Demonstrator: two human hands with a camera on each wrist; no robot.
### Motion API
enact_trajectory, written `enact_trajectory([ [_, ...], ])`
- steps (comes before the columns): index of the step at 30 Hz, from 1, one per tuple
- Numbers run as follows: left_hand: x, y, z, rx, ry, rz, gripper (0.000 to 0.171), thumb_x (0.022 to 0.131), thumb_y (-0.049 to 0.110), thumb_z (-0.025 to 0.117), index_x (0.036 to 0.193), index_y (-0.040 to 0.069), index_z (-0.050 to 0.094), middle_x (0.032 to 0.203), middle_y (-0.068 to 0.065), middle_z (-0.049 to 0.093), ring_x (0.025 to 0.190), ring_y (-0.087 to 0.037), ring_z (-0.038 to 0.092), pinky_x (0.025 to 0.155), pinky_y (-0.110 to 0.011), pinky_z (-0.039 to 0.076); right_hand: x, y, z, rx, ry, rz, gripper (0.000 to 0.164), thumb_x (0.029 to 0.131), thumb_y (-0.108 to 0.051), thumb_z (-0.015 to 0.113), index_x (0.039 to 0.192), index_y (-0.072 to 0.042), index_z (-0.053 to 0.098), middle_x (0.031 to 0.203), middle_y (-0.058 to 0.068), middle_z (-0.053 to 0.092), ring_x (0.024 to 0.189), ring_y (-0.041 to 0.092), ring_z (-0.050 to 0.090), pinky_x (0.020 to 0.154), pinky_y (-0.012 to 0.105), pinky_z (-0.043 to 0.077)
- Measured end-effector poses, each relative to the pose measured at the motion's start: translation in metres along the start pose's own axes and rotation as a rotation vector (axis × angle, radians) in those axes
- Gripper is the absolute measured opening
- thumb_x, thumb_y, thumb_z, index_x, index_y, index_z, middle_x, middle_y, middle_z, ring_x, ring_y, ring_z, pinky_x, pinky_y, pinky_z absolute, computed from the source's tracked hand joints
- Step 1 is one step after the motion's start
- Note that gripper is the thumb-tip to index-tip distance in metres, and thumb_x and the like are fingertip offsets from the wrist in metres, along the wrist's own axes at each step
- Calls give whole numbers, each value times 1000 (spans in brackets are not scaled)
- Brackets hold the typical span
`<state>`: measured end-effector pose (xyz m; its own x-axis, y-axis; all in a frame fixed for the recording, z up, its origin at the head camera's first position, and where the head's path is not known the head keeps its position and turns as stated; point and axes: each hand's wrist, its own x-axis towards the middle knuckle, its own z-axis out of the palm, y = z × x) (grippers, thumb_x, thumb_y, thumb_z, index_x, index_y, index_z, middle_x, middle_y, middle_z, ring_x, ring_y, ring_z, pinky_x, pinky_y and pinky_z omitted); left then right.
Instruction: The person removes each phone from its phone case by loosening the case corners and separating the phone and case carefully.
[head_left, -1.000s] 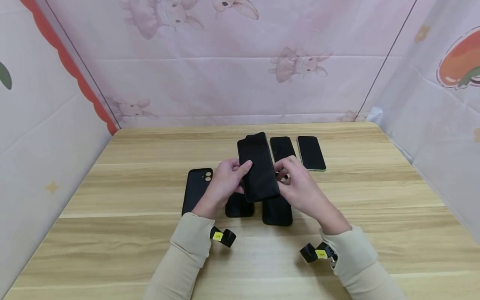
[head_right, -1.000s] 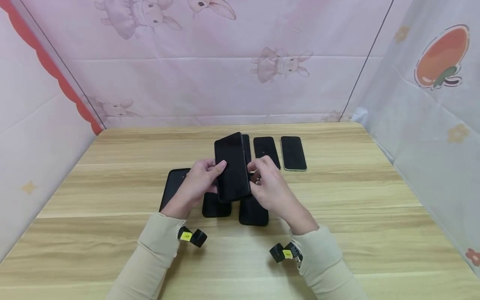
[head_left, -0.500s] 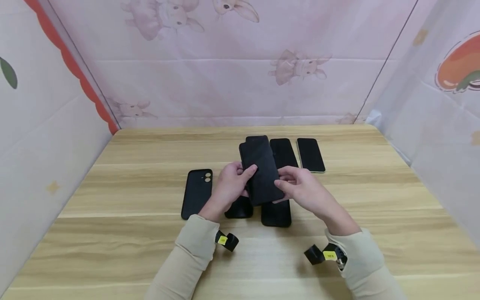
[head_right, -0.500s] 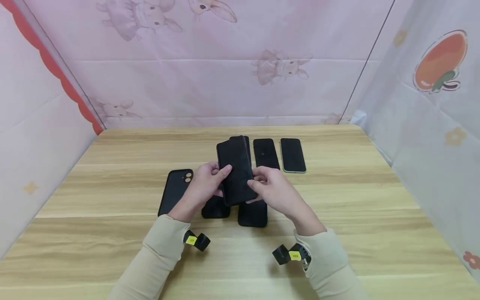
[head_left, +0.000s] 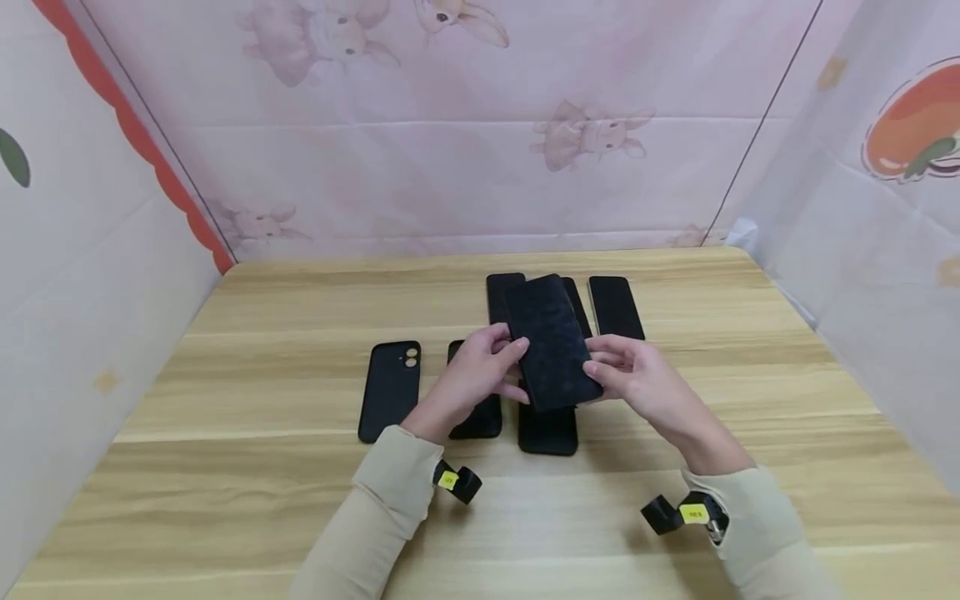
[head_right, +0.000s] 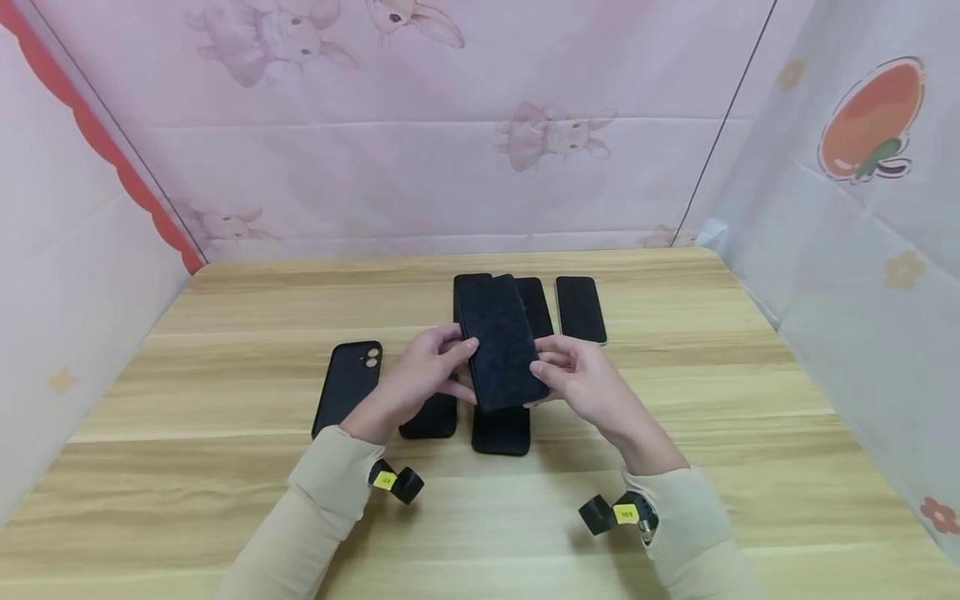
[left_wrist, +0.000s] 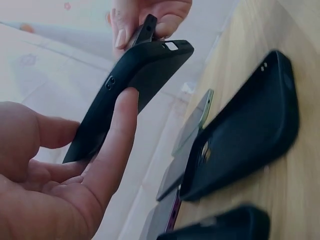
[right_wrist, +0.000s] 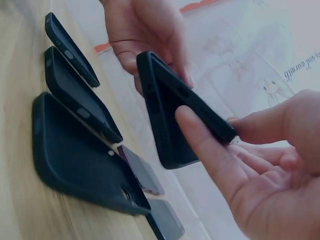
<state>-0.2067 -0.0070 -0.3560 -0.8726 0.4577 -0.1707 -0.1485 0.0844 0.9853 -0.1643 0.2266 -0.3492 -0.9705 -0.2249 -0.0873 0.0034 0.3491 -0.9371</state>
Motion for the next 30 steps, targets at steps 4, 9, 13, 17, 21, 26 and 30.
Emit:
enact_trajectory([
  [4, 6, 3, 10, 6, -1, -3, 24, 105, 21, 51, 118, 2, 52, 101, -14, 65, 83, -27, 69, 67, -40, 62, -7, 4, -11, -13, 24, 11, 48, 101, -19, 57, 140, 6, 45, 135, 28, 57, 108, 19, 63, 83, 27, 58],
  [9, 14, 2, 22, 75, 47, -20, 36, 103, 21, 54, 134, 3, 50, 111, -15, 67, 84, -23, 67, 64, -38, 62, -18, 9, -24, -7, 34, 6, 52, 102, -21, 56, 142, 8, 42, 138, 31, 52, 105, 7, 62, 82, 26, 58],
  [13, 19, 1, 31, 125, 61, -18, 38, 103, 21, 55, 135, 3, 49, 116, -14, 67, 85, -23, 68, 62, -38, 61, -26, 16, -39, 18, 75, 28, 55, 102, -20, 55, 144, 11, 37, 132, 26, 55, 101, 1, 60, 82, 24, 58],
  [17, 22, 2, 41, 165, 49, -41, 50, 103, 22, 55, 146, 4, 40, 125, -15, 64, 84, -22, 71, 62, -36, 61, -28, 25, -57, 130, 120, 44, 54, 103, -14, 52, 143, 16, 32, 115, 4, 65, 97, 2, 65, 83, 24, 58],
  [21, 25, 1, 51, 201, 22, -62, 58, 103, 21, 55, 153, 5, 31, 132, -19, 59, 76, -24, 74, 64, -33, 61, -25, 37, -76, 213, 161, 48, 57, 103, -10, 50, 144, 21, 24, 101, -11, 66, 93, 2, 66, 81, 24, 59],
  [26, 30, -1, 63, 288, -19, -56, 59, 102, 17, 56, 153, 3, 30, 137, -20, 58, 63, -22, 73, 65, -30, 61, -21, 56, -98, 213, 225, 45, 60, 103, -6, 48, 145, 23, 16, 110, -1, 60, 93, -3, 59, 79, 26, 60],
  [30, 35, -3, 73, 355, -60, -60, 60, 102, 17, 56, 153, 3, 29, 131, -16, 63, 61, -20, 72, 71, -29, 61, -18, 69, -113, 111, 247, 113, 61, 105, -11, 43, 148, 20, 13, 139, 33, 40, 94, -13, 53, 81, 23, 59],
])
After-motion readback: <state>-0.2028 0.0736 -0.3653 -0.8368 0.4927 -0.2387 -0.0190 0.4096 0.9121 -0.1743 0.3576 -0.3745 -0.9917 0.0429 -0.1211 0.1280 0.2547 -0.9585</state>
